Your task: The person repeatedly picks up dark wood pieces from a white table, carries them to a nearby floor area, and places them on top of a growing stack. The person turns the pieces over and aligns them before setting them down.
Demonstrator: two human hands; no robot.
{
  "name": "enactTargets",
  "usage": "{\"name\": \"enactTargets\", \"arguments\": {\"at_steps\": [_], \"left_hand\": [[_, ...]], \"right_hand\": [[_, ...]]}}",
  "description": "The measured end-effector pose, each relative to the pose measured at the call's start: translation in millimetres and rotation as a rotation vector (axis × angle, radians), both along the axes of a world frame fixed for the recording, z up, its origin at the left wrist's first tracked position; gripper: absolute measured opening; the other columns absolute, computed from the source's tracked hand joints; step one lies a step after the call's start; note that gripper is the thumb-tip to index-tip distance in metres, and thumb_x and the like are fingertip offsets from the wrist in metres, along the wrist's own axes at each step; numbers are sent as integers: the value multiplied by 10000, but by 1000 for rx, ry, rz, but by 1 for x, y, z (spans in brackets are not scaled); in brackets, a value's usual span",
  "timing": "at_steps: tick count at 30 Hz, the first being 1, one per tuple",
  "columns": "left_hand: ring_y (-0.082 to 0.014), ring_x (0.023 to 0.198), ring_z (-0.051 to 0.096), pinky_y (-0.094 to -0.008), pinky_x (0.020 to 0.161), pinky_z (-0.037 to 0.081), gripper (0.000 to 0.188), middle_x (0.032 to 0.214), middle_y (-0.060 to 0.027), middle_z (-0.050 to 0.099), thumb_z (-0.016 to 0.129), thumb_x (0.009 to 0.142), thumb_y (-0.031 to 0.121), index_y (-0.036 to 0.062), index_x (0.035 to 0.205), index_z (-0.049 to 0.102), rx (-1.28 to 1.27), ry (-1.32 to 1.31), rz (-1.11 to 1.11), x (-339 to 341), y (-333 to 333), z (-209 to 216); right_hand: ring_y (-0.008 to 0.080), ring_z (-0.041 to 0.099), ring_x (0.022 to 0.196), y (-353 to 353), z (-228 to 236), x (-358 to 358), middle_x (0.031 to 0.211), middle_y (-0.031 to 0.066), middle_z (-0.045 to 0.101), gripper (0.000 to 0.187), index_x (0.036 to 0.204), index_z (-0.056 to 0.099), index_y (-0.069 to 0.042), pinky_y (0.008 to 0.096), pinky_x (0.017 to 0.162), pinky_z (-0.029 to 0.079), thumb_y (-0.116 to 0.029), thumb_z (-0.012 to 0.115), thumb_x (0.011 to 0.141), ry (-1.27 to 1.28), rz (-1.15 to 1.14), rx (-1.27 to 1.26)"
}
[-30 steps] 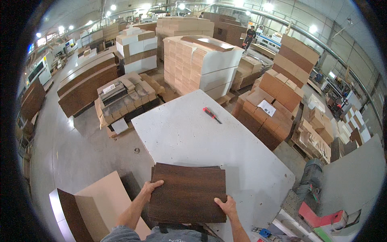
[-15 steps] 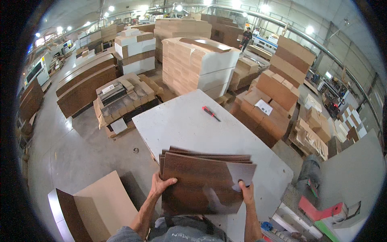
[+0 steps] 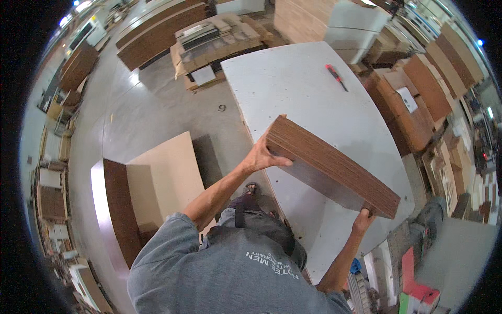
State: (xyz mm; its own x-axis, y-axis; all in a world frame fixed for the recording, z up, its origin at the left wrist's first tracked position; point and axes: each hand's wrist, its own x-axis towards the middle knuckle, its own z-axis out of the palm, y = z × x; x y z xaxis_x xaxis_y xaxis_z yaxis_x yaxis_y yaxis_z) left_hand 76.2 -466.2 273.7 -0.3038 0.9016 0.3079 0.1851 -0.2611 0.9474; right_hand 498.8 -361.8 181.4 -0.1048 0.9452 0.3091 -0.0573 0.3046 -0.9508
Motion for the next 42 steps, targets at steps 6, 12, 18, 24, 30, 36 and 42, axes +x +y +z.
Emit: {"name": "enactTargets", "arguments": {"at_steps": [6, 12, 18, 24, 30, 36, 42], "left_hand": [[-277, 1351, 432, -465, 1122, 374, 1207, 1434, -121, 479, 976, 533, 326, 70, 1499, 300, -184, -23, -31, -7, -7, -9], [-281, 1287, 490, -451, 1083, 418, 1139, 1356, -155, 535, 969, 550, 349, 64, 1456, 341, -216, -79, -38, -3, -8, -27], [-280, 1253, 535, -456, 1072, 422, 860, 1317, -155, 599, 934, 574, 460, 23, 1240, 609, -138, 68, 11, -8, 3, -76], [-246, 1139, 600, -411, 965, 482, 1008, 1164, -121, 662, 985, 446, 457, -3, 1236, 561, -109, -2, 88, -11, 2, -93], [-248, 1120, 595, -419, 966, 479, 1057, 1194, -136, 635, 981, 462, 458, -4, 1283, 502, -133, -100, 126, 12, -39, -69], [-267, 1113, 611, -416, 1000, 476, 987, 1188, -154, 638, 968, 540, 393, -28, 1294, 490, -327, -370, 361, 51, -163, -2], [-295, 1117, 613, -418, 1001, 476, 795, 1179, -167, 652, 926, 634, 328, -48, 1238, 570, -504, -761, 616, 76, -317, -3]], "right_hand": [[253, 388, 1349, 13, -11, 6, 1452, 110, 410, 735, 1446, 331, 13, 421, 1151, 272, -381, 647, 911, 0, 79, -40], [275, 396, 1324, 24, -59, 49, 1455, 141, 402, 537, 1452, 347, -20, 421, 1141, 272, -215, 526, 984, -137, 89, 49], [257, 414, 1307, 34, -113, 67, 1423, 149, 452, 444, 1396, 432, 12, 416, 1092, 335, -191, 491, 1006, -418, -125, -117], [239, 523, 1187, 35, -132, 5, 1332, 86, 521, 588, 1349, 485, -56, 404, 997, 438, -343, 712, 889, 61, -200, 62], [216, 528, 1144, 21, -102, 3, 1261, 49, 522, 814, 1338, 455, -73, 359, 926, 487, -515, 812, 755, 281, -105, -232], [308, 464, 1254, -83, 1, -25, 1343, 143, 488, 1097, 1434, 342, 48, 446, 1027, 415, -638, 793, 705, 24, 98, -416], [324, 393, 1340, -162, 49, -65, 1446, 216, 420, 1086, 1445, 321, 104, 445, 1107, 332, -635, 739, 768, -616, 196, -689]]}}
